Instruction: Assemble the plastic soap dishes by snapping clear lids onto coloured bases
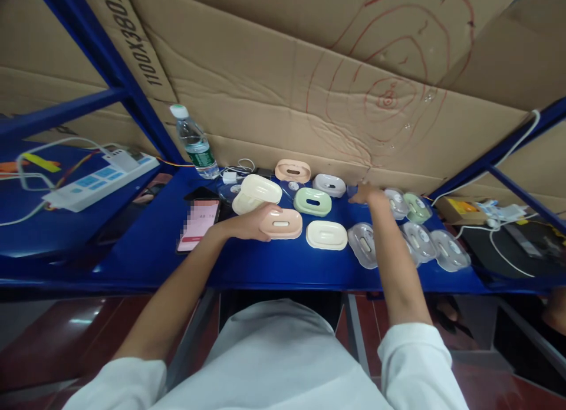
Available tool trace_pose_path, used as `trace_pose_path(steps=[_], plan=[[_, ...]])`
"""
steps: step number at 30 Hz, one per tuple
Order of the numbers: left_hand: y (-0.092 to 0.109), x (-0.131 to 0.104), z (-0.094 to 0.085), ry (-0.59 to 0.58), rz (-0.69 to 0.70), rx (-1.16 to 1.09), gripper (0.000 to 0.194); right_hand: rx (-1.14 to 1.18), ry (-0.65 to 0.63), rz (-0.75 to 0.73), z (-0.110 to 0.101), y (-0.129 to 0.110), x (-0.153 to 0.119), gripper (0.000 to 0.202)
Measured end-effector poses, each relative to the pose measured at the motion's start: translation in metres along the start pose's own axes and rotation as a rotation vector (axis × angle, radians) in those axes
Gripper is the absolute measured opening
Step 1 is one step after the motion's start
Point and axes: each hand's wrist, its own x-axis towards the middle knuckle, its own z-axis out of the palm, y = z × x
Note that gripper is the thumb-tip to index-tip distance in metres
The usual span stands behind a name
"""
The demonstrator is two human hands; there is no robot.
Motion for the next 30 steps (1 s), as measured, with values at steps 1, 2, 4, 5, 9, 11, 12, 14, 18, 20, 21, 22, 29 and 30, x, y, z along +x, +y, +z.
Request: trace_pose_path(steps=[1,2,4,5,9,11,12,14,18,20,21,22,29,30], plan=[[0.001,0.0,0.001,0.015,-0.011,-0.019,0.101,-0.011,0.008,-0.031,-0.005,0.004,-0.013,0.093],[0.001,-0.001,0.001,0.026,-0.02,-0.039,0.113,-0.004,0.017,-0.083,-0.008,0.007,-0.029,0.094],[0.002,-0.001,0.004,0.032,-0.027,-0.071,0.124,0.074,0.02,-0.314,-0.009,0.007,-0.06,0.09],[0.002,0.0,0.005,0.033,-0.026,-0.083,0.125,0.139,-0.012,-0.473,-0.006,0.003,-0.074,0.087],[0.001,0.003,0.01,0.025,-0.012,-0.124,0.127,0.4,-0.275,-0.979,0.028,-0.03,-0.097,0.081],[0.002,0.003,0.01,0.022,-0.007,-0.136,0.129,0.445,-0.303,-1.035,0.05,-0.048,-0.091,0.076],[0.002,0.003,0.01,0.019,-0.007,-0.14,0.13,0.462,-0.282,-1.039,0.062,-0.056,-0.086,0.072],[0.001,0.003,0.009,0.011,-0.011,-0.143,0.133,0.5,-0.212,-1.046,0.083,-0.069,-0.079,0.067],[0.0,0.002,0.007,-0.008,-0.042,-0.14,0.136,0.532,-0.056,-1.114,0.117,-0.086,-0.081,0.066],[-0.001,0.002,0.006,-0.006,-0.056,-0.137,0.135,0.494,0.027,-1.133,0.126,-0.094,-0.086,0.065],[-0.001,0.002,0.005,-0.002,-0.059,-0.133,0.134,0.469,0.065,-1.13,0.129,-0.097,-0.088,0.063],[-0.001,0.002,0.005,-0.001,-0.059,-0.127,0.133,0.441,0.095,-1.117,0.13,-0.1,-0.089,0.06],[-0.002,0.002,0.004,-0.014,-0.002,-0.042,0.116,0.203,0.175,-1.134,0.124,-0.113,-0.094,0.055],[-0.003,0.001,0.004,-0.012,0.007,-0.032,0.115,0.196,0.173,-1.142,0.124,-0.113,-0.095,0.054]])
